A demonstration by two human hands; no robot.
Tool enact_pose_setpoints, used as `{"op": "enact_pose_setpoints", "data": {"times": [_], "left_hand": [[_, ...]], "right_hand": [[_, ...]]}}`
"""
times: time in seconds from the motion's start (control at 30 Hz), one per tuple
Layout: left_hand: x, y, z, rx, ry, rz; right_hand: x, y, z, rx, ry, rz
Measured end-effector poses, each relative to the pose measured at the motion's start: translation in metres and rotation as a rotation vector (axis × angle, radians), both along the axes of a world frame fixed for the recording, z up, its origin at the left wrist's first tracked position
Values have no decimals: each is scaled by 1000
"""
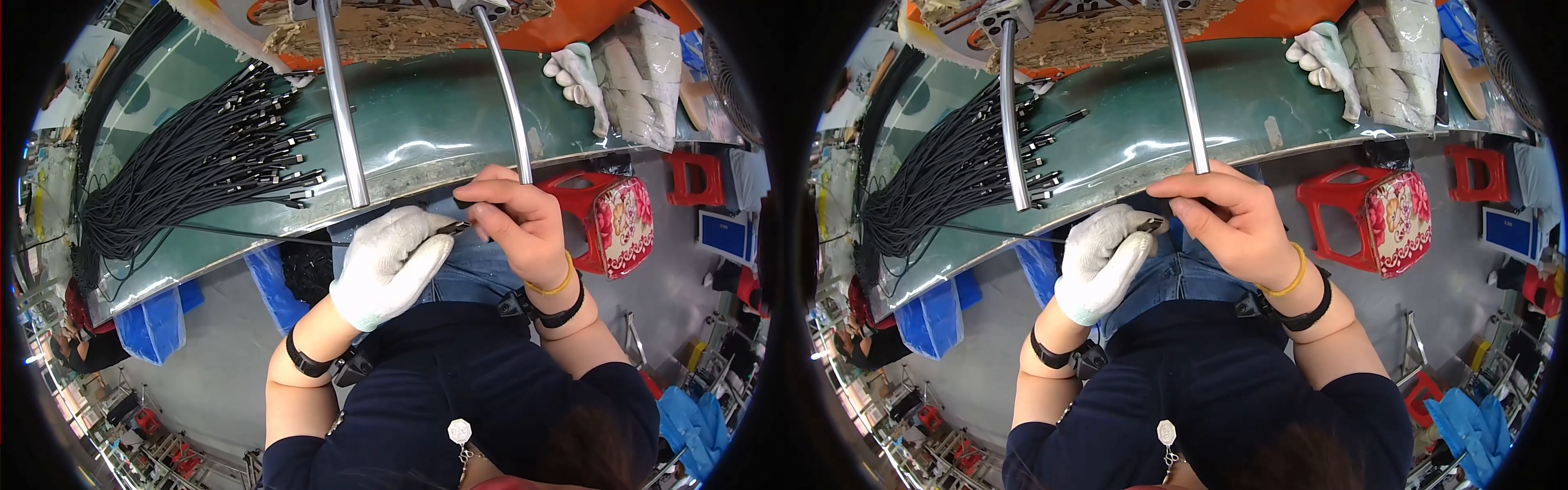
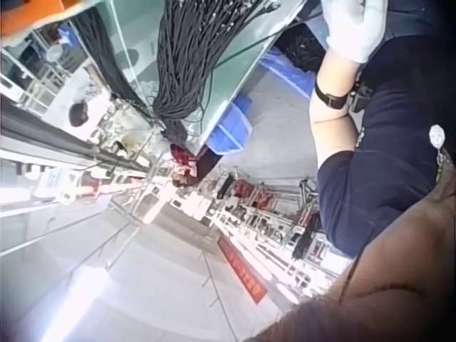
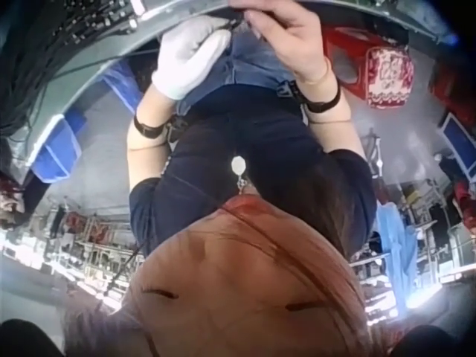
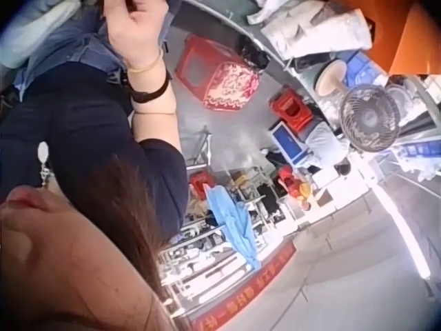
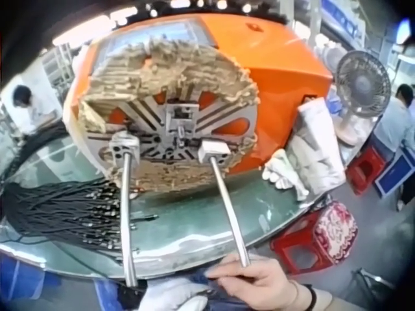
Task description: The person picks up a cable and a strap, winds the cable around the metal rods of a machine, and secures the coil with the strap before placing it into a blue bin.
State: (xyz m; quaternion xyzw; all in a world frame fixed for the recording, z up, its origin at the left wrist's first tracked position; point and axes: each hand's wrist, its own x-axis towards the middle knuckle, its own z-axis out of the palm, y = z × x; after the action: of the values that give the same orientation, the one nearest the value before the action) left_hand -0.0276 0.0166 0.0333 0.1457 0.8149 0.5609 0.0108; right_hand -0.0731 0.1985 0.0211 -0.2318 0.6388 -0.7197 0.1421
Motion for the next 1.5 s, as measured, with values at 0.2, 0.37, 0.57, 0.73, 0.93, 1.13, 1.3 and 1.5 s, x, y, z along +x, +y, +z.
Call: {"op": "enact_pose_setpoints", "data": {"times": [0.2,0.37,0.57,0.73,0.93,1.13,1.3,1.5], "left_hand": [[3,1,-1,17,-30,11],[3,0,-3,52,-40,23],[1,-5,1,-4,-128,-43],[10,-5,40,-71,-296,-40],[-2,-13,99,-388,232,-114],[-62,-26,110,-666,650,204],[-85,-30,99,-510,700,391],[-91,-61,86,-590,800,390]], "right_hand": [[7,-6,3,-288,-265,6],[7,-4,3,-269,-286,42],[-3,3,4,-134,0,97],[-5,0,31,85,401,268],[-19,-1,79,35,732,181],[-68,-13,88,117,350,-222],[-108,-24,67,-125,188,-304],[-115,-35,63,-154,135,-414]]}}
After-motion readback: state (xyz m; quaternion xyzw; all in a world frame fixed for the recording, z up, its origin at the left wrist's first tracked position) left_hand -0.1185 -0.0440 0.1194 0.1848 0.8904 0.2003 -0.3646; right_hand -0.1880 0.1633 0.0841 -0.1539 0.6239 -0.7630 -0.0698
